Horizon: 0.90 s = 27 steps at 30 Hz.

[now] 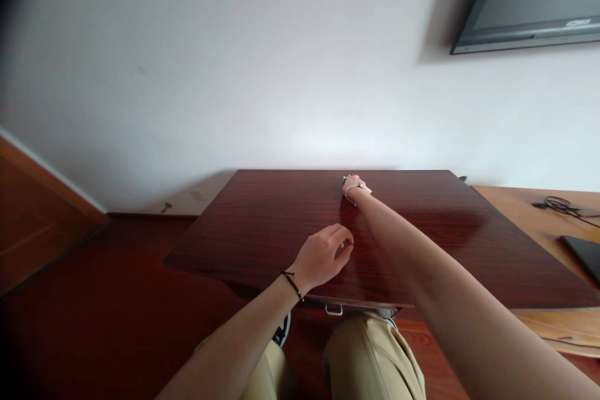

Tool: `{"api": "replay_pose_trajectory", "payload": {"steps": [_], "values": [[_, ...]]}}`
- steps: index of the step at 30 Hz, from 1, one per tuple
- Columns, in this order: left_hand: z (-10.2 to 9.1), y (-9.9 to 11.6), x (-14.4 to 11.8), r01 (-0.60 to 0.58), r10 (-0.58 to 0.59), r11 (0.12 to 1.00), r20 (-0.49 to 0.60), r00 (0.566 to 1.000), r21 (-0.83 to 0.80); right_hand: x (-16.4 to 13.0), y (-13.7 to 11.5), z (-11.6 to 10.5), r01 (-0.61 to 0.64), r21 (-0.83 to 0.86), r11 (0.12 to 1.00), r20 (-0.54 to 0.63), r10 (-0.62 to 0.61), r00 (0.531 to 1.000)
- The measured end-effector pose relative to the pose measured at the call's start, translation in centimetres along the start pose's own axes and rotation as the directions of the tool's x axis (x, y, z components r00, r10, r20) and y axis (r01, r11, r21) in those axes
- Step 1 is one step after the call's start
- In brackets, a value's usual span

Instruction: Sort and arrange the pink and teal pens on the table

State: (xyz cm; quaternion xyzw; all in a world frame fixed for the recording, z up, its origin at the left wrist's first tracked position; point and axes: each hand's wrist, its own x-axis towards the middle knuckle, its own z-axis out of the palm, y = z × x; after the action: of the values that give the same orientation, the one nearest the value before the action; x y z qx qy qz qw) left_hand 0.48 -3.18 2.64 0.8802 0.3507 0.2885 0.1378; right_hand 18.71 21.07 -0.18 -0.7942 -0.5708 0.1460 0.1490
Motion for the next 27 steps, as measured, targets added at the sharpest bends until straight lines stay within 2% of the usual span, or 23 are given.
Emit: {"api": "replay_pose_trajectory", "payload": {"steps": [3,5,7,10,11,13,14,15,18,20,21,24,26,27], "values": [[0.4,-0.5,0.1,0.016,-0.017,1.0,-0.031,0.999,-0.01,-1.2,1.0,-0.8,0.006,0.186,0.982,0.058,-0.017,0.998],[0.6,-1.0,0.3,0.039,-0.04,0.999,-0.059,0.997,-0.023,-2.8,2.0,-0.9,0.037,0.349,0.937,0.092,-0.074,0.993],[0.7,-1.8,0.6,0.069,-0.073,0.997,-0.083,0.994,-0.045,-4.7,3.1,-0.7,0.08,0.519,0.851,0.101,-0.154,0.983],[1.0,-3.1,1.5,0.149,-0.165,0.982,-0.141,0.976,-0.115,-7.3,4.7,-0.5,0.136,0.697,0.704,0.052,-0.239,0.97],[1.2,-3.7,1.9,0.184,-0.208,0.971,-0.161,0.965,-0.15,-7.9,5.1,-0.5,0.145,0.763,0.63,0.03,-0.258,0.966],[1.6,-4.8,3.1,0.246,-0.295,0.94,-0.203,0.934,-0.236,-8.8,5.4,-0.8,0.097,0.921,0.379,0.021,-0.295,0.955],[1.9,-5.4,3.8,0.25,-0.32,0.922,-0.215,0.923,-0.297,-9.0,5.4,-1.0,0.077,0.953,0.293,0.017,-0.303,0.953],[2.2,-6.0,4.7,0.253,-0.351,0.896,-0.233,0.907,-0.365,-9.1,5.2,-1.2,0.062,0.967,0.246,0.016,-0.305,0.952],[2.9,-7.7,8.0,0.233,-0.442,0.792,-0.267,0.856,-0.565,-9.1,4.1,-1.6,0.16,0.958,0.238,-0.076,-0.327,0.942],[3.0,-8.5,10.4,0.186,-0.445,0.739,-0.263,0.856,-0.648,-9.0,3.5,-1.7,0.314,0.91,0.269,-0.215,-0.34,0.915],[2.9,-8.7,11.6,0.15,-0.419,0.73,-0.262,0.869,-0.667,-9.0,3.3,-1.7,0.394,0.868,0.303,-0.28,-0.356,0.892],[2.6,-8.9,14.5,0.058,-0.243,0.716,-0.17,0.955,-0.696,-9.0,3.3,-1.5,0.587,0.703,0.402,-0.432,-0.413,0.801],[2.4,-8.7,15.6,0.033,-0.139,0.735,-0.102,0.985,-0.677,-8.9,3.6,-1.5,0.639,0.632,0.438,-0.492,-0.41,0.768],[2.4,-8.7,16.0,0.022,-0.12,0.754,-0.105,0.987,-0.656,-8.9,3.7,-1.4,0.651,0.612,0.45,-0.508,-0.407,0.759]]}}
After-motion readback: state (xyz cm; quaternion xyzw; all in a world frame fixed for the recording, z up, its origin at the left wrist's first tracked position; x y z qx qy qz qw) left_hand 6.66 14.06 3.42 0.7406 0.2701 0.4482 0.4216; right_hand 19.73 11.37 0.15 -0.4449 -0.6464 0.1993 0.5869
